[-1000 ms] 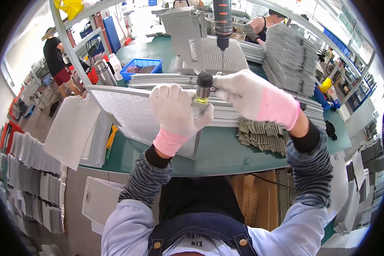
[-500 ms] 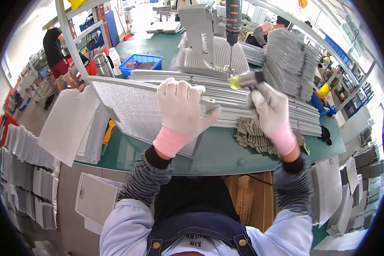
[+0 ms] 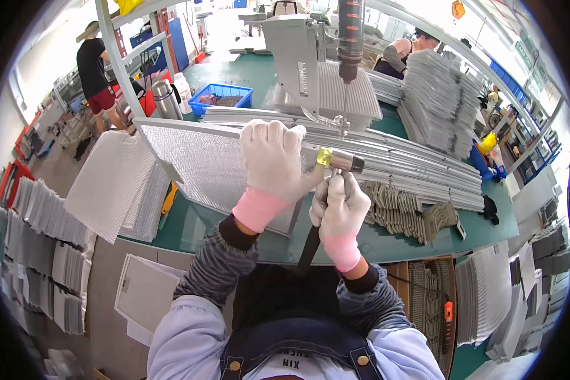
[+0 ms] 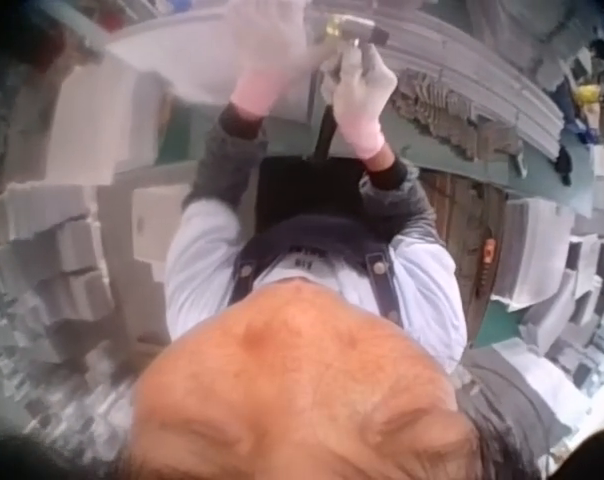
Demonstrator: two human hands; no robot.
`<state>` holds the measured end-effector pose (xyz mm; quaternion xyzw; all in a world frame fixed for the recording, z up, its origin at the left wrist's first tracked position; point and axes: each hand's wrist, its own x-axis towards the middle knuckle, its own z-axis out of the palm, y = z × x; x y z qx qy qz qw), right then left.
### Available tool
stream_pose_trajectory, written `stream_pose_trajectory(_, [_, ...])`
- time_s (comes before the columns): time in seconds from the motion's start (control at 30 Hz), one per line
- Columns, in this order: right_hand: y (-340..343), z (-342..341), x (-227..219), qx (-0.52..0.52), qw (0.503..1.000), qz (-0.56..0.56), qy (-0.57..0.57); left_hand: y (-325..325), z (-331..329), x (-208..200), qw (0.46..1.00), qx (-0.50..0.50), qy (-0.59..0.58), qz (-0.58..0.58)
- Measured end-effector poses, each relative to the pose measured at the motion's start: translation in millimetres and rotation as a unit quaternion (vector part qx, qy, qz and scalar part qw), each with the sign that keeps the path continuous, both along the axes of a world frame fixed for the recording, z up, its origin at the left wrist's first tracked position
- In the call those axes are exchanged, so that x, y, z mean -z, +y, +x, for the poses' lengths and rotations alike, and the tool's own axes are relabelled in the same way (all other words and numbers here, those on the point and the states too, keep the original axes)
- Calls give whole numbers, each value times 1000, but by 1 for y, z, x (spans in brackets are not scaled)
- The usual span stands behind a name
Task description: The person is seen assembling metal frames onto mesh filter pads using a mallet and a jig on a factory workbench.
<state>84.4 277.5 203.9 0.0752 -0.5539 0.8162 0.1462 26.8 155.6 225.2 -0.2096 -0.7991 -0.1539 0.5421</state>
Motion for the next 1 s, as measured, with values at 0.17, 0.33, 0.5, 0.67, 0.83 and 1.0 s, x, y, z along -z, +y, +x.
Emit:
stream_pose_trajectory(0.17, [22, -4, -10, -66, 996, 68, -1, -6, -4, 4, 999, 8, 32, 10])
stream_pose_trajectory(0.33, [83, -30, -95, -11, 800, 516, 307, 3, -3, 3, 998, -6, 65, 11])
stream_pose_trajectory(0.5, [69, -45, -140, -56, 766, 591, 246, 6, -10, 6, 997, 17, 75, 22])
stream_pose_trajectory(0.67, [81, -38, -93, -107, 770, 613, 138, -7, -1, 6, 997, -3, 76, 27])
stream_pose_trajectory(0.83, [132, -38, 160, -38, 775, 630, 40, 4, 3, 0, 997, 44, 59, 33])
stream_pose_trajectory(1.0, [146, -86, 78, -95, 667, 718, 176, -4, 15, 1, 998, 40, 46, 28])
